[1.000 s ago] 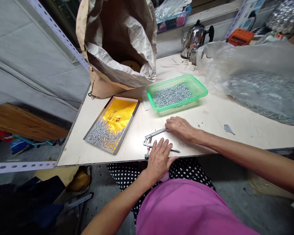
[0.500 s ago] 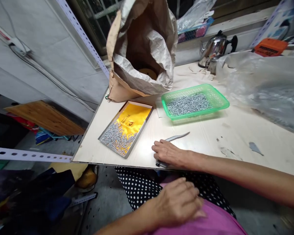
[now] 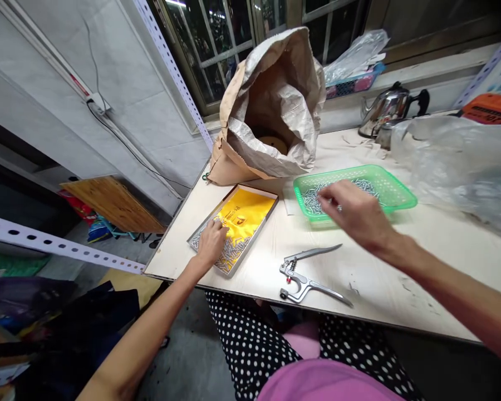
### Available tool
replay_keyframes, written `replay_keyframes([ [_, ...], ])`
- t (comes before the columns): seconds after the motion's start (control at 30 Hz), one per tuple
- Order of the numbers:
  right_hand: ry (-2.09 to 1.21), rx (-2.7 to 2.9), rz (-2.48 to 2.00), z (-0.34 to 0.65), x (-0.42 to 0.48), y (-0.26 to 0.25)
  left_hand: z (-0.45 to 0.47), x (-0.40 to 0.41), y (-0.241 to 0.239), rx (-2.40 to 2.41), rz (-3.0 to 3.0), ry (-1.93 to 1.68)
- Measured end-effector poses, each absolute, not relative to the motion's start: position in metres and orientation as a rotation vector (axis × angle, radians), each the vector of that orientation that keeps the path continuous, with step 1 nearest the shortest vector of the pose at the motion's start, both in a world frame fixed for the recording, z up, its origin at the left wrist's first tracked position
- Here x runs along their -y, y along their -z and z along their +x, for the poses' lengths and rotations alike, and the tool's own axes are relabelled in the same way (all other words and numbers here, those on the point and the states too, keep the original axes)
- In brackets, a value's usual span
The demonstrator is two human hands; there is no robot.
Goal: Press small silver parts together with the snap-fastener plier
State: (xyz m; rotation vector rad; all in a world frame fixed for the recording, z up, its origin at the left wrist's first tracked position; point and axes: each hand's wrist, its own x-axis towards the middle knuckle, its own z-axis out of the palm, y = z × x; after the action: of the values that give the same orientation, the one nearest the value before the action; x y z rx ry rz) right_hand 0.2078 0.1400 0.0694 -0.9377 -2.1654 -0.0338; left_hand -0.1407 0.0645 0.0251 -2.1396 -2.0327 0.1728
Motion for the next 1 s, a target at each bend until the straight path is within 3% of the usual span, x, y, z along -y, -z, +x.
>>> replay_keyframes([
  [0.13,0.300,2.159,-1.236,0.235,-0.143,-0.081,-0.158,-0.083,-0.019,1.939,-2.249,-0.386],
  [0.47,-0.553,2.440,-1.076,0.231,-0.035,0.015,-0.159,-0.103,-0.020,1.870,-2.465,-0.395],
  [0.7,-0.561,2.470,-1.220,0.233,-0.015,0.038,-0.170,-0.113,-0.021,1.772,-2.503,-0.560],
  [0.8,-0.498,2.476,-1.238,0.233,-0.015,0.040,-0.167,-0.109,-0.025,1.822,-2.517,-0.376],
  [1.0,-0.458,2.489,-1.281,0.231,-0.016,0.040,-0.081,-0.055,-0.038,2.300,-2.607,0.583],
])
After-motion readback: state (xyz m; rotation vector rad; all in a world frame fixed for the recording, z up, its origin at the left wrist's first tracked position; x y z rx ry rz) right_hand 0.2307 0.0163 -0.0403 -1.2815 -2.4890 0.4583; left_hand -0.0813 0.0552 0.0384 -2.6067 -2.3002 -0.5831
